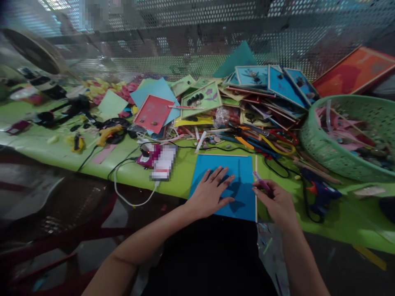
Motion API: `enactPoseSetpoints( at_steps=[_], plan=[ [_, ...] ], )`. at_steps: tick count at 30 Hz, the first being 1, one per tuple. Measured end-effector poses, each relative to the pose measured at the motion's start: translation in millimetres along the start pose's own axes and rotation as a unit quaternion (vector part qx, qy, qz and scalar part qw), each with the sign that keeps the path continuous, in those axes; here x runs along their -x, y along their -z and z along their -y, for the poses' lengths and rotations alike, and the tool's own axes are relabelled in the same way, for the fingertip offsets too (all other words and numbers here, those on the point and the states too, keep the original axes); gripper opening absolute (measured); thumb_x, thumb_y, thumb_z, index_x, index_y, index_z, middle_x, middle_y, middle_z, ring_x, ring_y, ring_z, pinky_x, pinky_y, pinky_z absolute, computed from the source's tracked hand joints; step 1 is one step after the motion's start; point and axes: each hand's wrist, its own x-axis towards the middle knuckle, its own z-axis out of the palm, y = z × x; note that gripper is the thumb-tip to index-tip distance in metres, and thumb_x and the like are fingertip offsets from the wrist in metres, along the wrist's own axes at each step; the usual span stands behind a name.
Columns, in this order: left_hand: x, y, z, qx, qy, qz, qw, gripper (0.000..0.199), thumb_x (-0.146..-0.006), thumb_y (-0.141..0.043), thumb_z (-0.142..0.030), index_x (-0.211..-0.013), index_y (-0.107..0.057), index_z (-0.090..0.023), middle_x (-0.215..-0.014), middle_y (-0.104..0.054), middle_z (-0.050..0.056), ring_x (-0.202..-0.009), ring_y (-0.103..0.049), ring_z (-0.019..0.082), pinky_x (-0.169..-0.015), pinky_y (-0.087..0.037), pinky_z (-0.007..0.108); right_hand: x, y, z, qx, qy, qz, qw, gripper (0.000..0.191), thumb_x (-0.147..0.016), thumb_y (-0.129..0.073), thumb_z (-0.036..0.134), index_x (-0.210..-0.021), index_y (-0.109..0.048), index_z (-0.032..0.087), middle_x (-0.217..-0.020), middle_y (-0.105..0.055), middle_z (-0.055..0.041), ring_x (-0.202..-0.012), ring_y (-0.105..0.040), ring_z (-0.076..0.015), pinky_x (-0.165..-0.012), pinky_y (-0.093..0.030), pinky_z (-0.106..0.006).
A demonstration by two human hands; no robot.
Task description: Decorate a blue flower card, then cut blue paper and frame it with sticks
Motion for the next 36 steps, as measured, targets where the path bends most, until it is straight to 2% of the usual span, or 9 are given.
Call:
enactPoseSetpoints(
  at_steps=[5, 8, 12, 15, 17, 22, 26, 29, 36],
  plan=[
    [-6.6, 15.5, 20.2, -0.019, 0.055, -0.013, 0.998, 0.079, -0.104, -0.039, -0.067, -0.166, -0.033, -0.018, -0.175, -0.026, 0.013, -0.163, -0.02, 0.033, -0.132, -0.02, 0.058, 0.8, 1.8, -3.3, -0.009, -0.027, 0.003, 1.0, 0.028, -0.065, -0.081, 0.046, -0.084, -0.077, 0.026, -0.085, -0.077, -0.0021, -0.085, -0.07, -0.0265, -0.081, -0.056, -0.039],
    [-13.0, 26.8, 38.5, -0.04, 0.099, -0.032, 0.994, 0.072, -0.107, -0.04, -0.06, -0.165, -0.035, -0.019, -0.174, -0.03, 0.013, -0.162, -0.024, 0.033, -0.131, -0.023, 0.058, 1.7, 2.9, -4.1, -0.006, -0.04, 0.009, 0.999, 0.026, -0.067, -0.081, 0.045, -0.086, -0.077, 0.027, -0.086, -0.078, -0.0024, -0.084, -0.071, -0.0266, -0.075, -0.056, -0.038],
    [-26.2, 41.4, 63.0, -0.078, 0.179, -0.08, 0.978, 0.045, -0.109, -0.044, -0.039, -0.151, -0.056, -0.028, -0.163, -0.048, 0.011, -0.149, -0.045, 0.033, -0.118, -0.041, 0.055, 1.8, 2.8, -3.3, 0.0, -0.039, 0.007, 0.999, 0.031, -0.064, -0.082, 0.047, -0.085, -0.076, 0.025, -0.083, -0.077, -0.0035, -0.082, -0.071, -0.0271, -0.068, -0.055, -0.037],
    [-37.2, 49.8, 76.7, -0.092, 0.215, -0.08, 0.969, 0.041, -0.107, -0.048, -0.028, -0.145, -0.062, -0.032, -0.14, -0.065, 0.011, -0.127, -0.061, 0.032, -0.105, -0.049, 0.051, 1.2, 2.4, -4.1, -0.002, -0.028, 0.006, 1.0, 0.035, -0.063, -0.081, 0.05, -0.086, -0.076, 0.024, -0.082, -0.077, -0.0034, -0.081, -0.071, -0.0266, -0.067, -0.054, -0.035],
    [-44.1, 54.0, 82.9, -0.096, 0.222, -0.066, 0.968, 0.045, -0.106, -0.046, -0.02, -0.148, -0.06, -0.03, -0.13, -0.068, 0.013, -0.119, -0.065, 0.032, -0.102, -0.05, 0.05, 0.8, 2.6, -5.0, 0.0, -0.015, 0.008, 1.0, 0.034, -0.065, -0.081, 0.05, -0.086, -0.077, 0.024, -0.08, -0.077, -0.0038, -0.081, -0.071, -0.0268, -0.067, -0.054, -0.035],
    [-61.9, 62.8, 95.7, -0.093, 0.228, -0.078, 0.966, 0.047, -0.099, -0.041, -0.002, -0.135, -0.066, -0.02, -0.129, -0.068, 0.016, -0.117, -0.067, 0.03, -0.102, -0.049, 0.045, 0.5, 2.8, -7.0, -0.014, 0.012, 0.012, 1.0, 0.031, -0.064, -0.083, 0.05, -0.082, -0.077, 0.025, -0.08, -0.077, -0.0045, -0.078, -0.07, -0.0268, -0.067, -0.054, -0.036],
    [-74.3, 66.9, 106.7, -0.111, 0.235, -0.078, 0.962, 0.038, -0.103, -0.044, -0.011, -0.134, -0.066, -0.018, -0.128, -0.071, 0.017, -0.122, -0.066, 0.032, -0.107, -0.046, 0.049, 0.5, 2.7, -10.6, -0.029, 0.015, 0.015, 0.999, 0.034, -0.065, -0.085, 0.051, -0.084, -0.077, 0.024, -0.083, -0.078, -0.0047, -0.079, -0.07, -0.0263, -0.07, -0.055, -0.036],
    [-76.6, 66.5, 111.1, -0.12, 0.232, -0.069, 0.963, 0.036, -0.101, -0.054, -0.021, -0.135, -0.065, -0.017, -0.13, -0.071, 0.018, -0.124, -0.066, 0.033, -0.11, -0.044, 0.049, -0.1, 3.3, -13.1, -0.019, 0.021, 0.017, 0.999, 0.033, -0.067, -0.085, 0.05, -0.085, -0.077, 0.023, -0.084, -0.079, -0.0054, -0.081, -0.071, -0.0271, -0.073, -0.056, -0.037],
    [-82.8, 72.5, 117.1, -0.131, 0.232, -0.051, 0.962, 0.04, -0.099, -0.046, -0.009, -0.132, -0.068, -0.015, -0.122, -0.073, 0.016, -0.116, -0.068, 0.03, -0.105, -0.047, 0.045, -0.6, 2.4, -9.2, -0.007, 0.024, 0.014, 1.0, 0.03, -0.065, -0.081, 0.049, -0.082, -0.077, 0.024, -0.079, -0.078, -0.004, -0.076, -0.069, -0.0264, -0.071, -0.056, -0.038]
  ],
)
